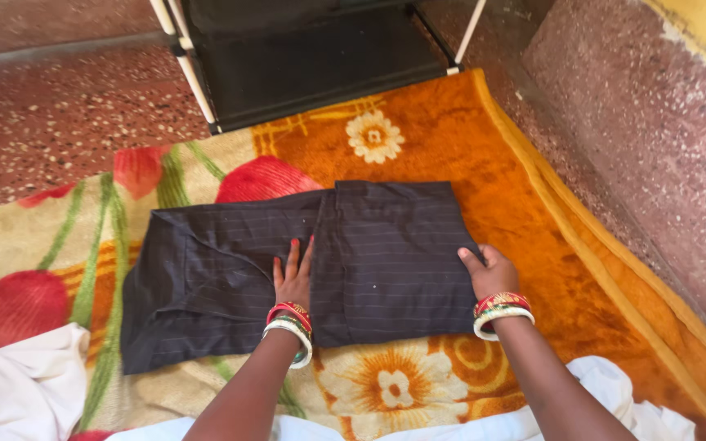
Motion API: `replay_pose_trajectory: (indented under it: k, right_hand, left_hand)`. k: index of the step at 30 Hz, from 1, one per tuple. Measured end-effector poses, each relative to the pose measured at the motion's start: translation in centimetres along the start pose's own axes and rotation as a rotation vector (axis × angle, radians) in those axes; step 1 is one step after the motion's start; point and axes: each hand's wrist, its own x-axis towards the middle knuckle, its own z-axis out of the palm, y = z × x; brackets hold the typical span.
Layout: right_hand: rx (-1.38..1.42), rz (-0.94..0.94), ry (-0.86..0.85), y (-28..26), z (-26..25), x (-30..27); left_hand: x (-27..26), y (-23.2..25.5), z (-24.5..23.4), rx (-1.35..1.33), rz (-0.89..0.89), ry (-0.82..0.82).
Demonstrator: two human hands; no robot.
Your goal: The person folds a dark pinstriped shirt on a floral rug, then places it on a nearby clothing rack. The person then picks up a beige shirt and begins buttoning it.
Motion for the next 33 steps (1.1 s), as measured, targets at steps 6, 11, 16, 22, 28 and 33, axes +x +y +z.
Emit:
replay_pose_trajectory:
  k: [6,11,16,22,28,33]
  right_hand:
    - [-0.213,-0.04,0.117,1.0,-0.1,-0.1]
    - [-0.3,-0.483,0.213,-1.9,3.0,-0.4]
    - [-0.476,-0.749,0.055,-5.7,10.0,-1.3]
    - [-0.507,-0.763,0.152,-8.6,13.1,0.6]
    - [-0.443,-0.764,0.072,-12.5,15.0,2.1]
    - [-0.429,-0.751,0.107,-14.3,15.4,2.0]
  left_hand:
    - [-5.2,-2.5,-6.4,-0.814,-0.105,0.053]
    - [-7.3,0.7,-10.2,-0.866,0.027,0.321]
    - [-7.1,3.1,-11.0,-0.637,0.154,0.062]
    - [-5.3,2.7,-11.6,-0.571,0.115,-0.189]
    - [-4.0,2.0,-11.6,-0.722,0.06,-0.132]
    - [-3.8,1.5,-11.2,-0.78,0.068,-0.085]
